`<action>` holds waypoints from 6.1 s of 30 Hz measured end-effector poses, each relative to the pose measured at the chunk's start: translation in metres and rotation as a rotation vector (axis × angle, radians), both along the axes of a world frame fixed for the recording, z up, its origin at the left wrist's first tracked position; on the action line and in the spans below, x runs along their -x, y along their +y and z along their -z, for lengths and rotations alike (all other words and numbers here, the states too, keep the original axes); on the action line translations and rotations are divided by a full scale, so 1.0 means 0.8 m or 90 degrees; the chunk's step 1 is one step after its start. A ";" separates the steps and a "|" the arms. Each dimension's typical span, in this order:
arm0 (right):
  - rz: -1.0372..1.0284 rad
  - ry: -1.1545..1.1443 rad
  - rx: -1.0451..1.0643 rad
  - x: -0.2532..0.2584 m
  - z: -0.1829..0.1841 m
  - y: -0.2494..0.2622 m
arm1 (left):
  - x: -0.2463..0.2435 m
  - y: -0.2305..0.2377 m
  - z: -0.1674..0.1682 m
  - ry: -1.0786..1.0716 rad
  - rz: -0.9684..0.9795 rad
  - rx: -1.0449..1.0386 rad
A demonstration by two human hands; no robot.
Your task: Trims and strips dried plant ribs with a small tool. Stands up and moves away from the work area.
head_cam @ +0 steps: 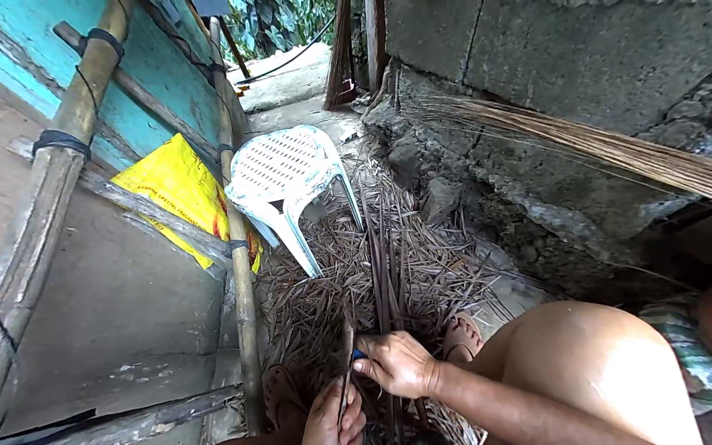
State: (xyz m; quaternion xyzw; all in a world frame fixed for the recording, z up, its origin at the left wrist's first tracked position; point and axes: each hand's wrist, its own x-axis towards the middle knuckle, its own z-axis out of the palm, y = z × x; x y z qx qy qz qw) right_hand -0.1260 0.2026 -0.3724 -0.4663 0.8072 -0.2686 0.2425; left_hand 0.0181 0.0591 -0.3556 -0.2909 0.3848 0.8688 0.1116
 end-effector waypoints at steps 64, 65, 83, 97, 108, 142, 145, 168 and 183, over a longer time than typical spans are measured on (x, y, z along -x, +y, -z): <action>0.236 -0.151 -0.040 0.062 -0.006 0.001 | -0.009 -0.008 -0.006 0.012 0.065 -0.037; 0.285 -0.175 -0.030 0.071 -0.006 0.003 | -0.009 -0.007 -0.006 0.009 0.064 -0.025; 0.279 -0.808 0.082 -0.002 -0.042 -0.001 | 0.003 0.002 -0.014 -0.061 0.035 0.230; 0.057 -0.375 0.130 -0.021 -0.017 -0.002 | 0.009 -0.006 -0.009 -0.059 -0.068 0.130; -0.009 -0.027 0.032 -0.005 -0.019 0.007 | 0.001 -0.010 -0.007 -0.027 0.011 0.093; 0.218 -0.082 -0.233 0.068 -0.035 0.005 | -0.002 0.008 -0.009 -0.078 0.061 0.270; 0.336 -0.117 -0.170 0.082 -0.038 0.013 | -0.002 0.006 -0.010 -0.084 0.056 0.267; 0.107 -0.277 0.094 0.032 -0.009 0.008 | -0.003 -0.009 -0.005 0.000 0.069 -0.032; -0.063 -0.241 -0.069 -0.019 -0.041 0.000 | 0.009 0.007 -0.011 -0.129 -0.011 0.096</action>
